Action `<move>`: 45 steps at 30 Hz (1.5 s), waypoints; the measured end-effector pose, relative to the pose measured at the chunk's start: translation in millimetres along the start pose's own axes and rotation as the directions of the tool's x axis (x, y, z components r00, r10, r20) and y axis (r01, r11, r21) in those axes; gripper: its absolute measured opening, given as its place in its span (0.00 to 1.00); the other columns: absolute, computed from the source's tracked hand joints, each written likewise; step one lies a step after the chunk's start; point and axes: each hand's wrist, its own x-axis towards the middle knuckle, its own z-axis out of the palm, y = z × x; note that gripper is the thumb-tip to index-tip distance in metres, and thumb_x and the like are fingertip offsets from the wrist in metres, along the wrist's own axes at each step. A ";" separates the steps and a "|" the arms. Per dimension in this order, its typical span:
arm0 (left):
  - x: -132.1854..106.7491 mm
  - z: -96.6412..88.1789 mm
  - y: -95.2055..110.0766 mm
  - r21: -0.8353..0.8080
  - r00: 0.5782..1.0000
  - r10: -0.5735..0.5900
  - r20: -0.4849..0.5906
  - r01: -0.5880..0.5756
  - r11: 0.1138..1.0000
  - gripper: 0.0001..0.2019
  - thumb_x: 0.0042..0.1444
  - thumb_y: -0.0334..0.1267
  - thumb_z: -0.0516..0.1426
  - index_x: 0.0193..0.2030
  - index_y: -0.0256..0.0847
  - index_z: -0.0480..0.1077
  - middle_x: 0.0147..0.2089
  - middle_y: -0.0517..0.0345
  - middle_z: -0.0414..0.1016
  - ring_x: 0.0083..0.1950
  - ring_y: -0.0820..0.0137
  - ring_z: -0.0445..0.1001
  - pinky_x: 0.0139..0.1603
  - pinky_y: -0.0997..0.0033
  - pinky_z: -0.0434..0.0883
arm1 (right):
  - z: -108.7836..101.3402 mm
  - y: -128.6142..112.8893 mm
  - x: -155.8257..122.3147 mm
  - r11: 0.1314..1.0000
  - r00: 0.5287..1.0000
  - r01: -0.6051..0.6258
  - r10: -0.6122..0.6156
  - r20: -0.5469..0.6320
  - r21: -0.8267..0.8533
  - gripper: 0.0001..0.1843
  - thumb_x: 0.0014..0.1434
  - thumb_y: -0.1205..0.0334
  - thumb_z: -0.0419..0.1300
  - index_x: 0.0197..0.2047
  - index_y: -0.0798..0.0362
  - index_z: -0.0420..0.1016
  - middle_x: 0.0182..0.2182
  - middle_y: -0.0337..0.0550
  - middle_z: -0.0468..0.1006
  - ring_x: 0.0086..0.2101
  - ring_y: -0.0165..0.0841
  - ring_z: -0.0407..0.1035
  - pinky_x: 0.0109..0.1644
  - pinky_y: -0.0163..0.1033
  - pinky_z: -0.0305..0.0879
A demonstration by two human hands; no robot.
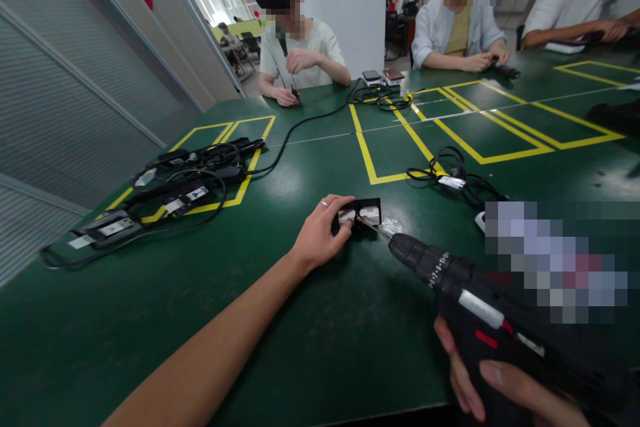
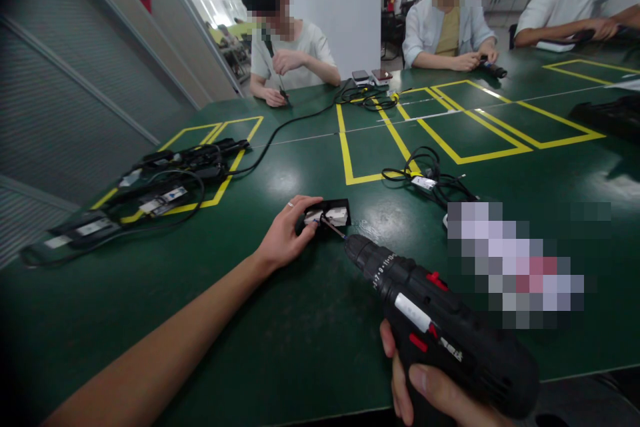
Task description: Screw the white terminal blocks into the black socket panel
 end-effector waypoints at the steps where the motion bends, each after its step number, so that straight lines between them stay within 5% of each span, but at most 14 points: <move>1: 0.0 0.1 -0.2 0.000 1.000 -0.001 0.000 0.001 1.000 0.22 0.56 0.35 0.51 0.58 0.41 0.60 0.54 0.50 0.65 0.56 0.62 0.65 0.59 0.57 0.64 | 0.1 -0.2 -0.4 1.000 1.000 -0.001 0.001 0.002 -0.008 0.12 0.60 0.54 0.53 0.42 0.52 0.67 0.19 0.41 0.73 0.24 0.36 0.68 0.30 0.40 0.61; 15: -0.1 3.2 -2.9 -0.004 1.000 -0.003 -0.019 0.003 1.000 0.21 0.57 0.36 0.52 0.58 0.42 0.60 0.52 0.51 0.66 0.54 0.62 0.66 0.57 0.56 0.65 | -9.3 5.0 7.2 0.999 0.990 0.032 -0.033 0.138 0.007 0.19 0.57 0.44 0.56 0.42 0.52 0.70 0.18 0.38 0.72 0.22 0.34 0.68 0.29 0.42 0.64; 21: -0.7 2.7 -2.1 -0.008 1.000 -0.001 -0.021 0.001 1.000 0.20 0.57 0.36 0.52 0.58 0.42 0.61 0.52 0.51 0.66 0.54 0.63 0.66 0.58 0.57 0.65 | -11.7 3.3 7.3 0.999 0.986 0.047 -0.046 0.162 -0.005 0.14 0.63 0.56 0.56 0.48 0.54 0.70 0.43 0.45 0.75 0.35 0.34 0.72 0.38 0.44 0.72; 25: -0.8 1.9 -1.1 -0.007 1.000 0.001 -0.010 -0.001 1.000 0.20 0.57 0.36 0.52 0.58 0.42 0.61 0.53 0.50 0.65 0.54 0.63 0.66 0.58 0.57 0.65 | -10.9 2.6 8.2 0.999 0.992 0.032 -0.029 0.121 -0.024 0.15 0.62 0.59 0.57 0.52 0.54 0.68 0.49 0.48 0.73 0.42 0.38 0.71 0.43 0.48 0.71; 28: -0.6 1.4 -0.3 -0.007 1.000 -0.002 -0.005 0.002 1.000 0.21 0.57 0.36 0.52 0.58 0.42 0.61 0.53 0.51 0.65 0.55 0.63 0.66 0.58 0.57 0.65 | -8.4 3.8 5.5 0.999 0.995 0.030 -0.028 0.094 -0.020 0.15 0.63 0.57 0.56 0.50 0.54 0.69 0.44 0.46 0.74 0.37 0.35 0.72 0.39 0.46 0.72; 34: -0.5 1.4 0.3 -0.008 1.000 -0.005 -0.003 0.005 1.000 0.20 0.58 0.36 0.52 0.58 0.43 0.61 0.53 0.51 0.65 0.55 0.62 0.66 0.58 0.56 0.65 | -2.4 5.4 -0.9 1.000 0.999 0.023 -0.022 0.041 -0.007 0.13 0.60 0.53 0.55 0.42 0.54 0.69 0.18 0.39 0.73 0.23 0.33 0.68 0.29 0.39 0.62; 45: -0.7 3.3 -1.5 0.002 1.000 -0.002 -0.015 0.002 1.000 0.21 0.57 0.35 0.52 0.58 0.43 0.60 0.53 0.51 0.65 0.55 0.63 0.66 0.58 0.56 0.65 | -1.3 5.3 -0.5 1.000 1.000 0.004 -0.004 0.011 0.000 0.13 0.60 0.52 0.54 0.42 0.52 0.67 0.19 0.41 0.73 0.23 0.34 0.67 0.30 0.40 0.62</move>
